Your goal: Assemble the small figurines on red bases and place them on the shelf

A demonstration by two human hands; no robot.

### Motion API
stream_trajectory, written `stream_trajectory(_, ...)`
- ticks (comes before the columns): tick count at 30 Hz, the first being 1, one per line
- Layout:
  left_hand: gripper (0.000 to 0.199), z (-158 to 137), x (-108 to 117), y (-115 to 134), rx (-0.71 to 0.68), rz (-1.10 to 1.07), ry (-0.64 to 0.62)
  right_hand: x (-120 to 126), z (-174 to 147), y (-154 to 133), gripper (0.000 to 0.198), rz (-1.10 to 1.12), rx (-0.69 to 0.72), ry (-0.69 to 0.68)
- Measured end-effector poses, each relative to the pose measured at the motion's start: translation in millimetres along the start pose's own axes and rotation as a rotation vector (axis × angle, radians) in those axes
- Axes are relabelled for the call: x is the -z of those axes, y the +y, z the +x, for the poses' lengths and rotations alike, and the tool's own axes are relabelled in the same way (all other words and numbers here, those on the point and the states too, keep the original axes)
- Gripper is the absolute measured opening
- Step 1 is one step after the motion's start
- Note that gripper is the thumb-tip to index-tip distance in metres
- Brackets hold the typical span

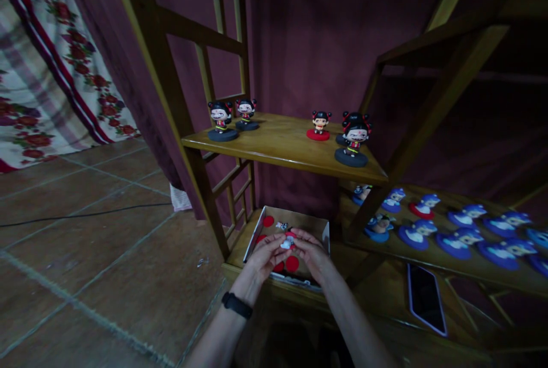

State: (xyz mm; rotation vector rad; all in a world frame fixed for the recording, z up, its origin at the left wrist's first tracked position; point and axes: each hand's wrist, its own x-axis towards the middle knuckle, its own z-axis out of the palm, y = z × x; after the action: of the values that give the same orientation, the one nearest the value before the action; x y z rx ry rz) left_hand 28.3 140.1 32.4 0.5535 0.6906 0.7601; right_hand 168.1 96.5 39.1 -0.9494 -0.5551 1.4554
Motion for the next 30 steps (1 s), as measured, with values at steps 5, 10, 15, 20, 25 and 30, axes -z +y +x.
stream_trajectory(5, 0.02, -1.2, -0.6, 0.2, -0.008, 0.021, 0.047, -0.3, -3.1, -0.6, 0.032, -0.044, 0.018, 0.008)
stream_trajectory(10, 0.021, -1.5, -1.3, 3.2, -0.033, 0.087, 0.044, -0.5, -4.9, -2.5, 0.026, -0.073, 0.031, -0.029)
stream_trajectory(15, 0.021, -2.9, -1.5, 6.3, -0.035, 0.145, 0.084, 2.6, -4.1, -0.7, 0.024, -0.062, -0.005, -0.032)
stream_trajectory(20, 0.014, -0.5, -1.7, -0.1, 0.021, 0.085, 0.145, 5.0, -0.4, 9.2, 0.026, -0.014, -0.079, 0.039)
stream_trajectory(25, 0.008, 4.3, -2.6, -7.5, 0.054, 0.023, 0.289, 4.1, 5.8, 22.5, 0.029, 0.08, -0.128, 0.076)
stream_trajectory(30, 0.015, 4.5, -1.4, -5.1, 0.084, 0.004, 0.267, 4.3, 9.3, 27.8, 0.029, 0.141, -0.141, 0.08)
